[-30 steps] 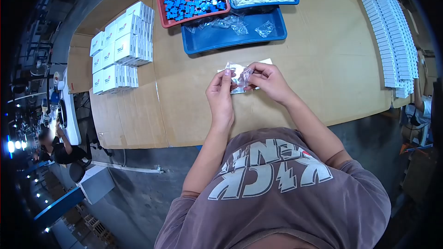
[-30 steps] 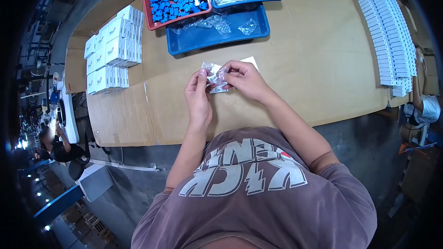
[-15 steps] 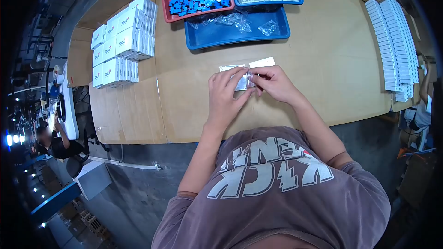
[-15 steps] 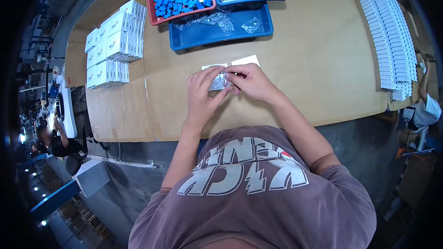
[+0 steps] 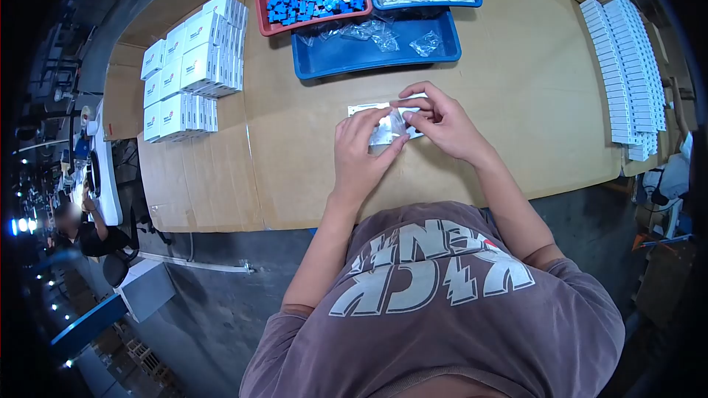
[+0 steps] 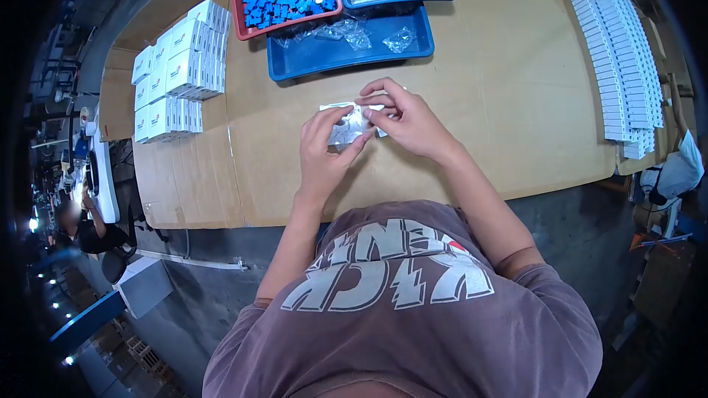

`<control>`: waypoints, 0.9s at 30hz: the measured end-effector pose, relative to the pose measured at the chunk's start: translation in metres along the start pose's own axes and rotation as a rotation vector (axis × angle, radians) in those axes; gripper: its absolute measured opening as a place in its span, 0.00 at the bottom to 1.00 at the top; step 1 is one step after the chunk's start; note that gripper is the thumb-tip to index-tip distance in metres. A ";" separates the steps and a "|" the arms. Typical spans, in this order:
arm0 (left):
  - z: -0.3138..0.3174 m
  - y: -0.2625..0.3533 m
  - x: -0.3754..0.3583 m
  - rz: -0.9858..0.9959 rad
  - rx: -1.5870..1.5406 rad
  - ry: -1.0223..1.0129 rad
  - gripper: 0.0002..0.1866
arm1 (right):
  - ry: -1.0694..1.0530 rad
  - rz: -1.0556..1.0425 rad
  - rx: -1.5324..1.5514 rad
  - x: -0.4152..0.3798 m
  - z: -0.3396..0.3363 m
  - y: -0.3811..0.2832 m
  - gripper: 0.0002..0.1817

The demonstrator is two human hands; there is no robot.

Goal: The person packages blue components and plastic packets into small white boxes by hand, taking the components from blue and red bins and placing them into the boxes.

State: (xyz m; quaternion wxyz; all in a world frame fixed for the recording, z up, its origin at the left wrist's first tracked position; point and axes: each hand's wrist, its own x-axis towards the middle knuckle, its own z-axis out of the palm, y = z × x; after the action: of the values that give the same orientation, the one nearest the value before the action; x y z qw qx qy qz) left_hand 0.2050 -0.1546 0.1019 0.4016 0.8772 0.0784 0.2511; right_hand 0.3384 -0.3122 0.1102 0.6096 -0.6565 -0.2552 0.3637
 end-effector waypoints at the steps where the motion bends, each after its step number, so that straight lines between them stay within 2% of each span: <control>1: 0.000 -0.001 0.000 -0.051 -0.038 -0.012 0.24 | -0.020 -0.013 -0.068 0.000 -0.003 -0.007 0.10; 3: 0.001 -0.004 -0.003 -0.150 -0.116 -0.037 0.23 | -0.073 -0.090 -0.161 0.001 -0.007 -0.010 0.12; 5: 0.004 -0.003 -0.004 -0.231 -0.321 -0.070 0.21 | -0.140 -0.217 -0.213 0.001 -0.009 -0.006 0.16; 6: 0.005 -0.003 -0.004 -0.270 -0.423 -0.088 0.21 | -0.205 -0.142 -0.148 0.000 -0.011 -0.009 0.21; 9: 0.008 -0.007 -0.004 -0.436 -0.616 -0.207 0.19 | -0.272 -0.136 -0.120 0.002 -0.012 -0.007 0.24; 10: 0.010 -0.010 -0.007 -0.547 -0.735 -0.233 0.16 | -0.273 -0.069 -0.110 0.002 -0.012 -0.004 0.26; 16: 0.015 -0.019 -0.010 -0.686 -0.957 -0.412 0.13 | -0.338 -0.049 -0.137 0.011 -0.019 0.004 0.28; 19: 0.023 -0.034 -0.016 -0.663 -0.984 -0.473 0.14 | -0.334 -0.052 -0.232 0.027 -0.044 -0.006 0.25; 20: 0.024 -0.037 -0.017 -0.643 -0.975 -0.470 0.14 | -0.211 -0.036 -0.250 0.032 -0.049 -0.015 0.21; 23: 0.027 -0.040 -0.020 -0.613 -0.972 -0.463 0.15 | 0.000 -0.025 -0.451 0.071 -0.086 -0.034 0.17; 25: 0.029 -0.039 -0.022 -0.621 -0.999 -0.454 0.16 | 0.174 -0.197 -0.495 0.105 -0.112 -0.034 0.15; 27: 0.024 -0.031 -0.021 -0.708 -0.999 -0.492 0.17 | 0.290 -0.271 -0.684 0.138 -0.129 -0.044 0.13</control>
State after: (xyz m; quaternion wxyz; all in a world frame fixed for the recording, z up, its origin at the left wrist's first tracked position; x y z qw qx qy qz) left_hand 0.2012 -0.1567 0.0580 0.8249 0.5383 0.1420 -0.0976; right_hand 0.5279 -0.2788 0.1293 0.4277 -0.8268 -0.3571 0.0776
